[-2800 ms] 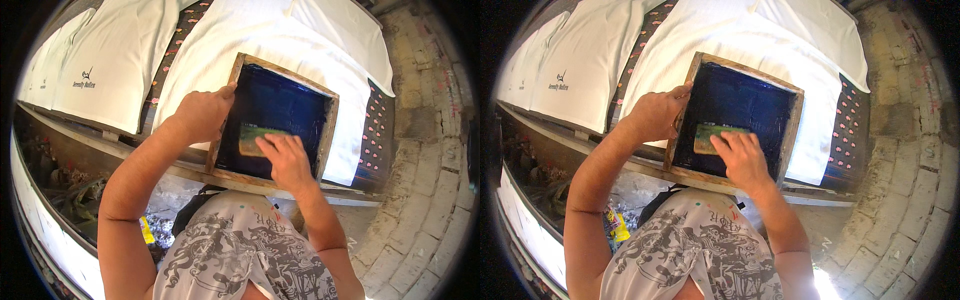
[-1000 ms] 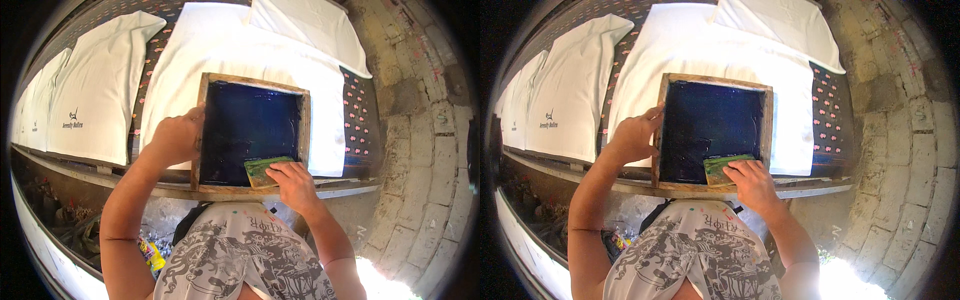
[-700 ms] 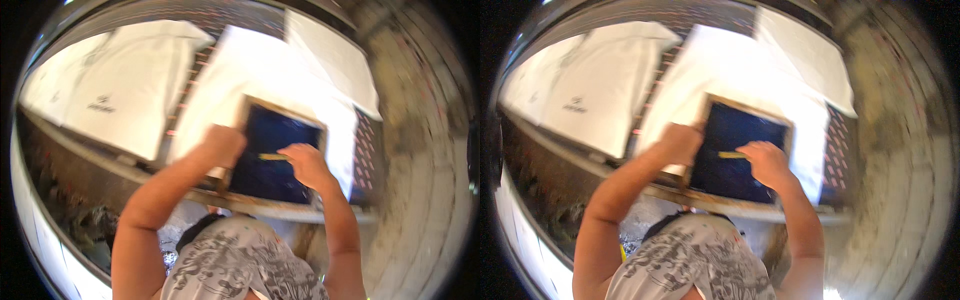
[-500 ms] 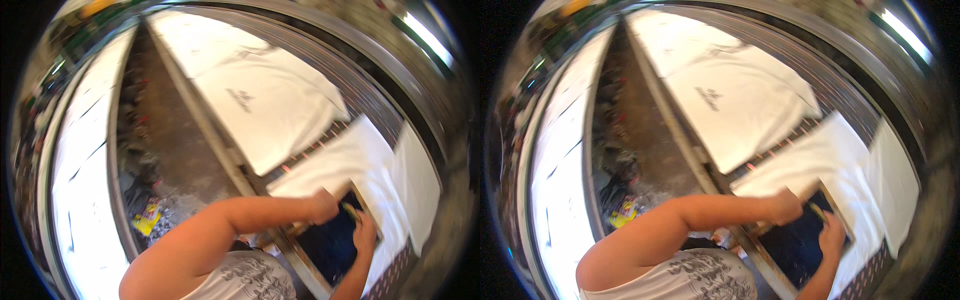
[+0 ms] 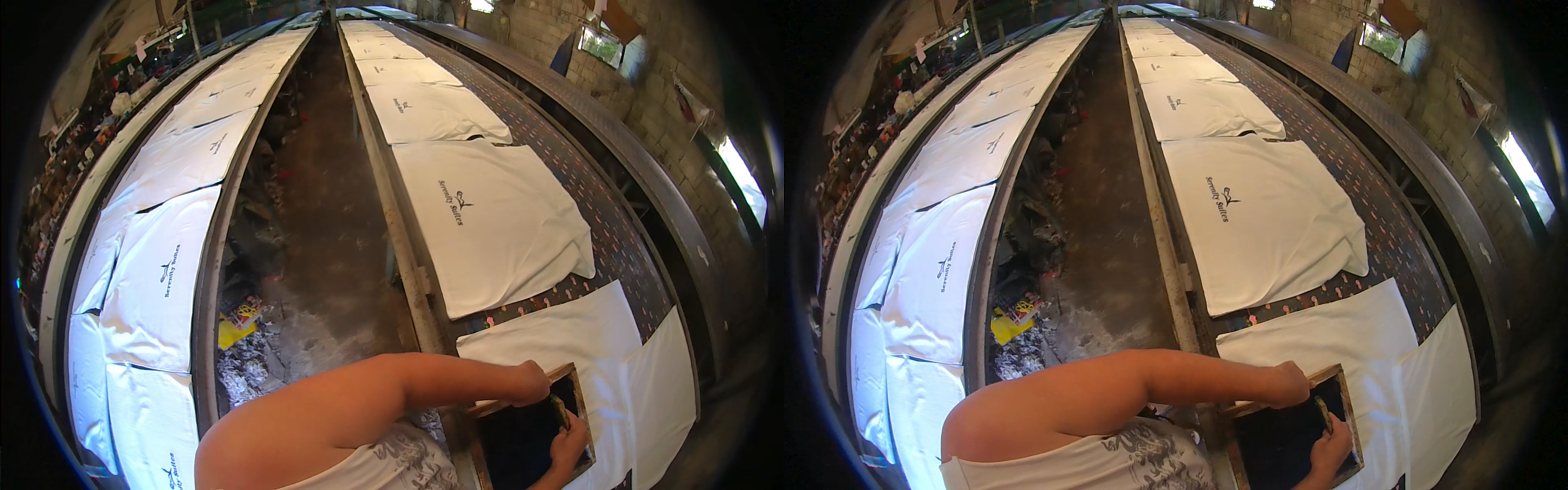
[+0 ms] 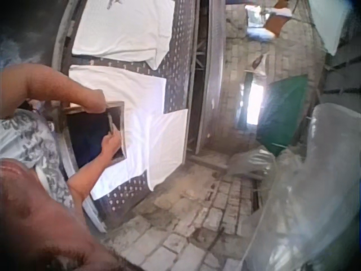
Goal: The person aligns a white t-shirt on a long workbench, places a screen-printing frame over it, and uses a squeegee to pull dark ink across the screen to print a logo. The person repeats this process on multiple t-shirts laid out in a row.
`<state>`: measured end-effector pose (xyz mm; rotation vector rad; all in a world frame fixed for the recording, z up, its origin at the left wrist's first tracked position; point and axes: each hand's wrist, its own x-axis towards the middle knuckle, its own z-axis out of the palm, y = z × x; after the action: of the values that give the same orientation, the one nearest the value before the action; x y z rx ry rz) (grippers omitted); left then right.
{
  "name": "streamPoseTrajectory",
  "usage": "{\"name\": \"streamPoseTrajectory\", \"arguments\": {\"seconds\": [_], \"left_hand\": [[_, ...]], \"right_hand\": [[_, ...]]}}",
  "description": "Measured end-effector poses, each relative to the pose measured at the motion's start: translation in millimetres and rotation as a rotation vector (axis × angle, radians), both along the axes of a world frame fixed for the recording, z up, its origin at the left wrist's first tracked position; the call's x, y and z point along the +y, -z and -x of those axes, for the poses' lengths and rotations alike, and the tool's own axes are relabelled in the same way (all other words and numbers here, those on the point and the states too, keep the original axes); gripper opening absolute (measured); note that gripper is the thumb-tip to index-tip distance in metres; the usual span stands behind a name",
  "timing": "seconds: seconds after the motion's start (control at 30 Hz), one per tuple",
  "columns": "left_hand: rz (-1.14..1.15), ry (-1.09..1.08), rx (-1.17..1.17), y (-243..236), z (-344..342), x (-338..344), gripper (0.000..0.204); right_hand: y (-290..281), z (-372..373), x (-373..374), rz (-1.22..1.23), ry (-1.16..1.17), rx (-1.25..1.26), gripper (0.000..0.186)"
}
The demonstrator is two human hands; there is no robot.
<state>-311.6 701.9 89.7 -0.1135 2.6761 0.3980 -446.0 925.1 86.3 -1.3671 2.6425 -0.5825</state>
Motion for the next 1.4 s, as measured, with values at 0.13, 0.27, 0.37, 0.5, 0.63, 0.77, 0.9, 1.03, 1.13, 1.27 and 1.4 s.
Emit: {"name": "streamPoseTrajectory", "arguments": {"seconds": [0.13,0.27,0.37,0.5,0.63,0.77,0.9,1.03,1.13,1.27,1.4], "left_hand": [[0.076,0.038,0.119,-4,-14,0,0.079],[0.105,0.018,0.057,-8,-15,3,0.076],[0.09,0.044,0.056,-15,-14,-1,0.085],[0.021,-0.032,0.172,-19,-20,-6,0.05],[0.018,-0.155,0.447,14,-11,3,0.023],[-0.074,-0.41,0.765,49,3,25,0.016],[-0.095,-0.473,0.932,61,-1,35,0.013],[-0.202,-0.532,0.92,67,-2,31,0.016],[-0.31,-0.59,0.907,70,-5,29,0.024],[-0.344,-0.609,0.883,72,-7,26,0.029],[-0.354,-0.603,0.867,66,-8,25,0.03]], "right_hand": [[7,2,4,-0.009,0.009,0.051,0.05],[2,-6,-2,-0.028,0.027,0.024,0.053],[7,-5,0,-0.003,0.057,-0.007,0.053],[4,-3,3,-0.017,0.019,0.045,0.053],[-7,-8,-2,-0.026,0.029,0.012,0.055],[0,2,2,0.01,-0.008,0.018,0.054],[4,2,5,0.005,-0.027,0.043,0.05],[0,-7,3,-0.003,-0.021,0.065,0.049],[-3,-10,2,-0.018,-0.01,0.052,0.05],[-5,-11,-1,-0.016,-0.003,0.027,0.049],[3,-6,2,-0.001,-0.019,0.061,0.048]]}}
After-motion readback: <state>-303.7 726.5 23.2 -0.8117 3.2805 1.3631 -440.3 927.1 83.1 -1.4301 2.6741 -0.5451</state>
